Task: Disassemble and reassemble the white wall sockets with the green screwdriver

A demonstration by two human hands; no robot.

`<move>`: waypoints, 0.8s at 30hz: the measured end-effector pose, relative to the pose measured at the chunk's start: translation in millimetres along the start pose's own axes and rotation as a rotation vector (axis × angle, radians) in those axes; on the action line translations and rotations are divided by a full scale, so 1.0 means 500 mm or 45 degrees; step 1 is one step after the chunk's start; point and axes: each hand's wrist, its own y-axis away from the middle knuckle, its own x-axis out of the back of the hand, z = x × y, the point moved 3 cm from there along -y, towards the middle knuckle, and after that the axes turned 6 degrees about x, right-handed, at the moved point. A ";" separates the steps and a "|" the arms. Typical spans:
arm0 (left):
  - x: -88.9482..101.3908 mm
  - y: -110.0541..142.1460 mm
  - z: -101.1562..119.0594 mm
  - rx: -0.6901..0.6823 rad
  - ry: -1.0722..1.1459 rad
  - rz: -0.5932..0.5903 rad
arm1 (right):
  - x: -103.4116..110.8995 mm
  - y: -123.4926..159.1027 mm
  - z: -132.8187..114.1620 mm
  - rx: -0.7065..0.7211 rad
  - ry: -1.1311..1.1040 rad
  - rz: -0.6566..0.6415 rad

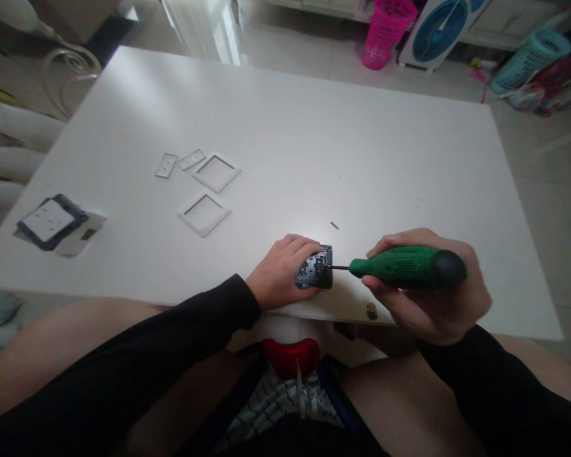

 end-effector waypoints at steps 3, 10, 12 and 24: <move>-0.001 0.001 0.000 0.006 0.000 -0.010 | -0.001 0.005 0.004 0.008 0.028 0.029; -0.003 0.001 0.000 0.002 0.007 -0.012 | 0.000 0.013 0.007 0.005 0.097 0.056; -0.003 0.001 0.000 0.000 0.011 -0.010 | -0.001 0.011 0.007 -0.010 0.102 0.045; -0.003 0.000 0.002 -0.013 -0.005 -0.006 | -0.002 0.005 0.009 -0.030 0.140 0.086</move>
